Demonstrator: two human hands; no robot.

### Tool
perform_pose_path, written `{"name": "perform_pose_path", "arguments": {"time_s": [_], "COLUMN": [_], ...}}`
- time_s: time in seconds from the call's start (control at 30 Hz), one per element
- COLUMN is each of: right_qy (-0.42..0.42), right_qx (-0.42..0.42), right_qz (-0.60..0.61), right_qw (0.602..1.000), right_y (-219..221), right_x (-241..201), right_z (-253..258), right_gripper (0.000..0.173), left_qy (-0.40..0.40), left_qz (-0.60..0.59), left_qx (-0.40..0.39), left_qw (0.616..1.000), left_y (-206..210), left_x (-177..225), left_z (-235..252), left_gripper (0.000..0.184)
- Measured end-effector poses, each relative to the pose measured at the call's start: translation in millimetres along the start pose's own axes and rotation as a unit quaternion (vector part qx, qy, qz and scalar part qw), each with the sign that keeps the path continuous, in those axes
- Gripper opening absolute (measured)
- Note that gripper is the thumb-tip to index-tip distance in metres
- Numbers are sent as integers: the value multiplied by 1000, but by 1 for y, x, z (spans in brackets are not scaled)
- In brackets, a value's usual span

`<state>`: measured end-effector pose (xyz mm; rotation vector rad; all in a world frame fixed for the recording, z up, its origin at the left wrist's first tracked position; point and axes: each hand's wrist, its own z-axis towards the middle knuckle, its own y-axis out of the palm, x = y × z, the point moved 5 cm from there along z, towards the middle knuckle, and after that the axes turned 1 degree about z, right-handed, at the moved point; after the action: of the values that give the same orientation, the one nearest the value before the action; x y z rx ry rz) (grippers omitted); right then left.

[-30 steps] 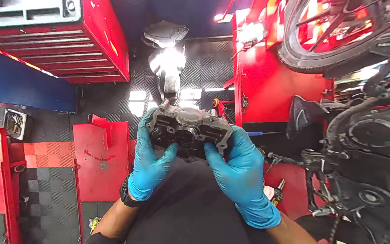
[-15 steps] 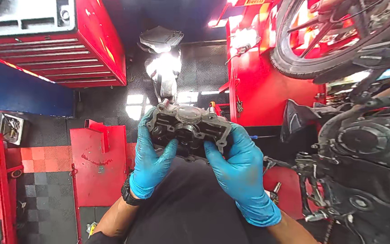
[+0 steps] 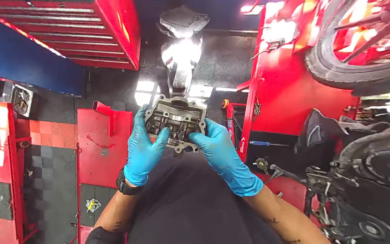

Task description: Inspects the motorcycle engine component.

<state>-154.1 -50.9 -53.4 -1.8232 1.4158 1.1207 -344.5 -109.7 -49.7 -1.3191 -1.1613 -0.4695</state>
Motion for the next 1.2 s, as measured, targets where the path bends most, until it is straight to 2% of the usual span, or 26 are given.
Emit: {"name": "perform_pose_path", "arguments": {"time_s": [0.13, 0.33, 0.47, 0.63, 0.7, 0.8, 0.9, 0.97, 1.07, 1.2], "right_qy": [25, -27, -37, -50, -60, -60, -40, -24, -3, 18], "right_qx": [-39, -83, -97, -100, -97, -105, -115, -123, -132, -142], "right_qz": [-23, -87, -103, -96, -95, -101, -107, -110, -126, -152], "right_qw": [999, 992, 989, 989, 989, 987, 987, 986, 983, 978], "right_y": [26, 54, 65, 68, 66, 64, 64, 66, 66, 65], "right_x": [7, 2, -2, -6, -6, -6, -2, 1, 8, 16], "right_z": [6, 8, 9, 10, 9, 8, 6, 6, 5, 3], "right_gripper": [31, 31, 30, 28, 27, 28, 26, 26, 28, 30], "left_qy": [-36, -54, -63, -66, -34, 116, 243, 293, 290, 275], "left_qz": [-12, -61, -65, -71, -10, 121, 171, 216, 244, 273], "left_qx": [14, 71, 94, 89, 110, 179, 103, 28, -67, -134], "left_qw": [999, 994, 991, 991, 993, 969, 949, 931, 923, 912], "left_y": [-21, -44, -53, -57, -68, -91, -89, -84, -79, -69], "left_x": [-21, -31, -33, -36, -35, -23, -8, -1, 3, 3], "left_z": [-10, -25, -29, -30, -32, -39, -39, -35, -25, -20], "left_gripper": [76, 96, 85, 82, 80, 61, 31, 22, 32, 40]}}
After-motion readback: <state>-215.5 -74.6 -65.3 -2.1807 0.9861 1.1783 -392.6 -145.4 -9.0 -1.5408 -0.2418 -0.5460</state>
